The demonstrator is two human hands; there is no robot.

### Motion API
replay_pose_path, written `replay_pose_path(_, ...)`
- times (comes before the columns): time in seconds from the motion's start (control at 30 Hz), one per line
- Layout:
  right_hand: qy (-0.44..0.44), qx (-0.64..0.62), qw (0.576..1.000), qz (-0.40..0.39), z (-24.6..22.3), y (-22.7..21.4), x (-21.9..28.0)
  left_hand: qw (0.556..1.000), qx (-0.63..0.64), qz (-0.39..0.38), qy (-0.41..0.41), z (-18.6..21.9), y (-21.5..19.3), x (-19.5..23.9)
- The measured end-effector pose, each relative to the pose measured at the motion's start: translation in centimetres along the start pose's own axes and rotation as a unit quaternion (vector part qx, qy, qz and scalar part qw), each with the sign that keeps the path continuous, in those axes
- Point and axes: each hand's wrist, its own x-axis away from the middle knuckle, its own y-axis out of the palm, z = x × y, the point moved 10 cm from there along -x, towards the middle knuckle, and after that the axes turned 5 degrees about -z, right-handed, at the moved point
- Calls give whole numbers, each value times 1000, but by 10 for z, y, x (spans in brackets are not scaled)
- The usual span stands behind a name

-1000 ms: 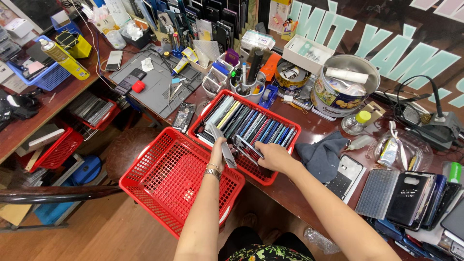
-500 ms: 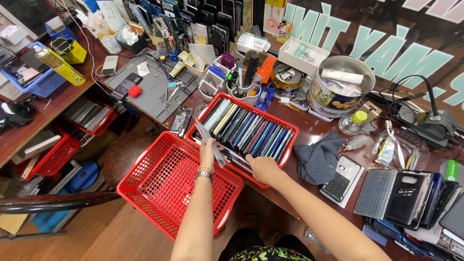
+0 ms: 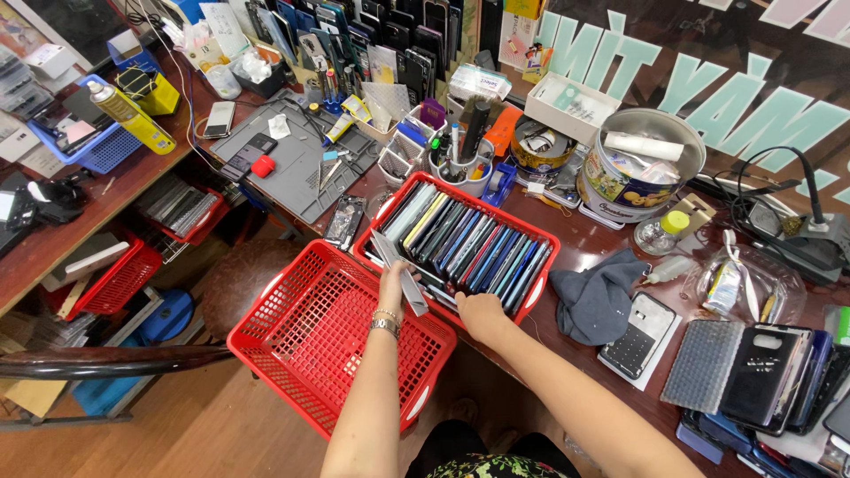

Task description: The person wipes multiple mobile phones with a gray cloth, handling them one at a time. They pick up each phone, wipe the front and back surfaces, and place them into a red basket. The process is repeated for several devices on a cluttered workbench.

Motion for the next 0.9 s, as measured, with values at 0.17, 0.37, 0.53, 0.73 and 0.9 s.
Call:
replay_pose_path(0.17, 12, -7, 1000, -4, -1, 9, -6, 998, 41, 27, 24, 9, 0, 1)
replay_pose_path(0.37, 17, -5, 999, -34, -4, 4, -3, 999, 12, 28, 17, 16, 0, 5)
replay_pose_path(0.53, 12, 9, 1000, -27, -5, -2, -11, 999, 26, 1, -21, -2, 3, -3)
replay_pose_path(0.73, 19, 14, 1000, -15, -6, -1, -12, 999, 26, -2, -28, -6, 0, -8)
replay_pose_path(0.9, 1, 8, 1000, -7, -1, -22, 0, 999, 26, -1, -28, 1, 6, -2)
